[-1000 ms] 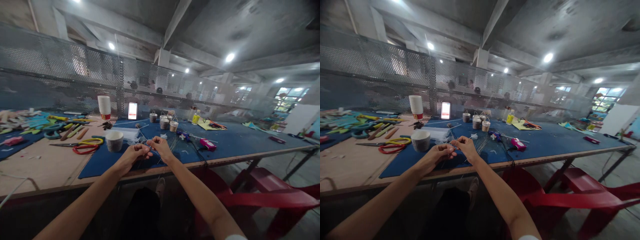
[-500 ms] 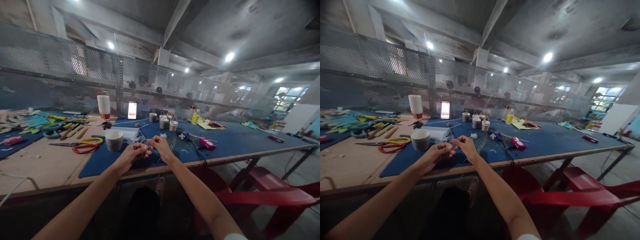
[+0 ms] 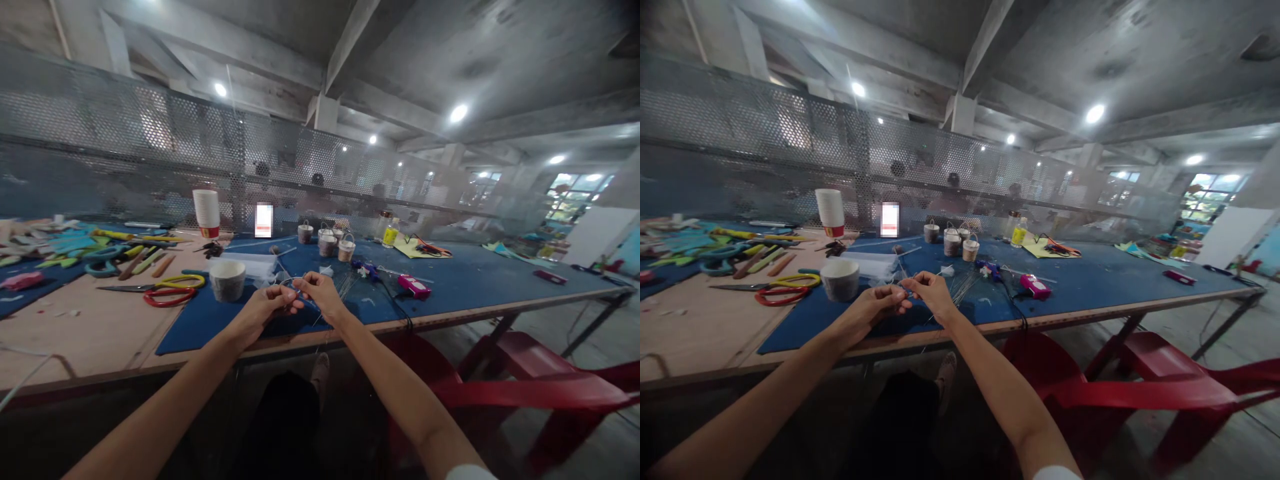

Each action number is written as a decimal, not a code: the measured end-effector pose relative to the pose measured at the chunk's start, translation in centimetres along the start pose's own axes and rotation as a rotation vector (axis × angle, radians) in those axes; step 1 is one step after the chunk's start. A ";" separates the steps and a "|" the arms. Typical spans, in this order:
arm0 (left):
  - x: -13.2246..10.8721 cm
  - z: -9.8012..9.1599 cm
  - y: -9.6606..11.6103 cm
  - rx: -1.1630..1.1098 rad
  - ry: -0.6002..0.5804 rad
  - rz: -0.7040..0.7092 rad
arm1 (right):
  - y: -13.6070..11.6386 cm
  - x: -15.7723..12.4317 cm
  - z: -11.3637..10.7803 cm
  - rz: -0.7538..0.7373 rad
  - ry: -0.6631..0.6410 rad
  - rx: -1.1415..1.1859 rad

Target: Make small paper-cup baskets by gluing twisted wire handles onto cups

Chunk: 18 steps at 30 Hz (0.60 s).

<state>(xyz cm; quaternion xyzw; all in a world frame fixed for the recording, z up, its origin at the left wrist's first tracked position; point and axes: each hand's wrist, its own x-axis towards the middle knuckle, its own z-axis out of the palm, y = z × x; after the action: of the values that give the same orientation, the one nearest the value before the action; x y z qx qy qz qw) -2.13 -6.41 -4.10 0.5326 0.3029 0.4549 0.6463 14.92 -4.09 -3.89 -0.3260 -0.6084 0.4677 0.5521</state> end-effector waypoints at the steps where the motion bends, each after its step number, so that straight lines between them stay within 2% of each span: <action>1: 0.0 0.0 0.0 -0.006 0.009 0.003 | -0.1 -0.1 0.0 0.009 -0.008 0.001; 5: 0.1 -0.3 -0.2 -0.049 0.021 0.003 | -0.5 -0.2 0.2 0.003 -0.100 0.025; 11: 0.2 -0.3 -0.2 -0.012 0.009 0.001 | -0.3 -0.1 0.2 0.006 -0.012 -0.002; 16: 0.3 -0.5 -0.3 -0.065 0.021 -0.010 | -0.8 -0.4 0.3 -0.008 -0.110 0.005; 18: 0.3 -0.5 -0.4 -0.059 0.014 -0.015 | -0.8 -0.4 0.3 -0.014 -0.104 -0.009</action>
<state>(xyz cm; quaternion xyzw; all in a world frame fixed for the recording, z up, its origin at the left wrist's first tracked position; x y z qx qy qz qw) -2.39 -5.90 -4.56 0.5078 0.2979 0.4622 0.6631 14.83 -4.82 -3.33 -0.2992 -0.6407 0.4775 0.5216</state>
